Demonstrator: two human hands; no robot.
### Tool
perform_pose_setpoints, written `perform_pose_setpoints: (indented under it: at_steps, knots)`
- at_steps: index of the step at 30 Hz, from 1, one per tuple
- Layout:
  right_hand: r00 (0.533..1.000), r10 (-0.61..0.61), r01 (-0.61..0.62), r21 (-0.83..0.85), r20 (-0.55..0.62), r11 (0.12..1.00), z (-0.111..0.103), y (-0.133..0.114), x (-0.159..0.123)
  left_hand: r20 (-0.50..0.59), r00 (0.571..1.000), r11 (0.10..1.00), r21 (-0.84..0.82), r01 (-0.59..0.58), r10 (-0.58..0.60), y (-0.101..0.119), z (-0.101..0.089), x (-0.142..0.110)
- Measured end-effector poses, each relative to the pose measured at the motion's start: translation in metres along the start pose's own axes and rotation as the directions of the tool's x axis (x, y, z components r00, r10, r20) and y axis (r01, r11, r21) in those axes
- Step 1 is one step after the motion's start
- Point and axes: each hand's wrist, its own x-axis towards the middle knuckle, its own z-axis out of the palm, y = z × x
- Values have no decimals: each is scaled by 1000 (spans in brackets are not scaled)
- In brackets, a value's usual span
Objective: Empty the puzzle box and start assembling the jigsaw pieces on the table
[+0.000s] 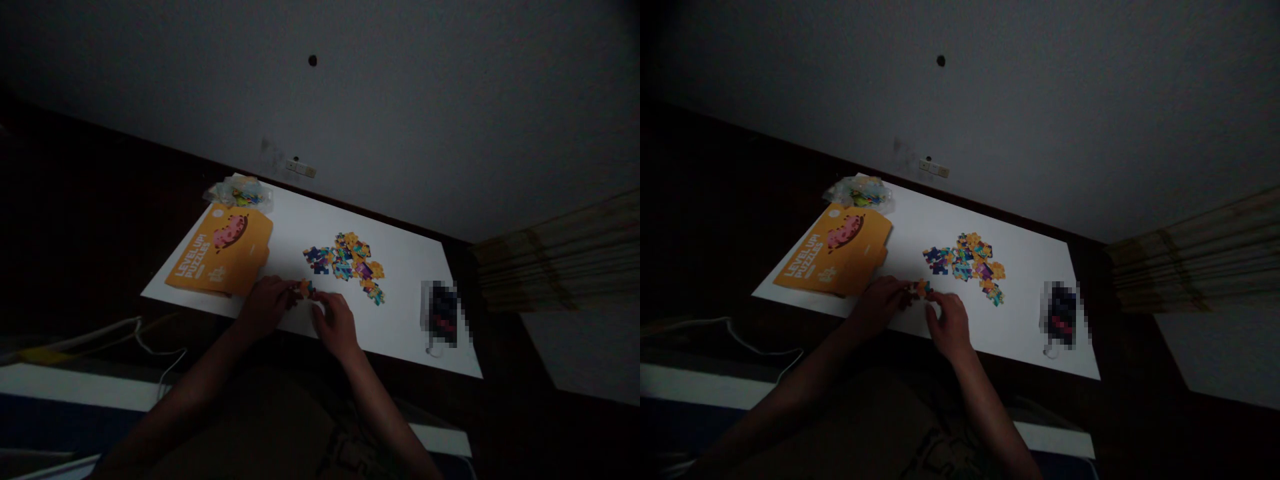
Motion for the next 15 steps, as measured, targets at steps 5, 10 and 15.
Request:
perform_pose_setpoints:
  at_steps: [5,10,15]
  knots:
    - [995,-69,81,-181,70,980,6,-5,0,-103,992,993,92,76,-66,-4,2,10]
    - [991,-33,66,-272,126,960,11,-7,0,-169,981,979,158,127,-100,0,12,11]
    - [992,-39,69,-268,117,961,10,-7,1,-189,977,974,181,137,-103,2,12,11]
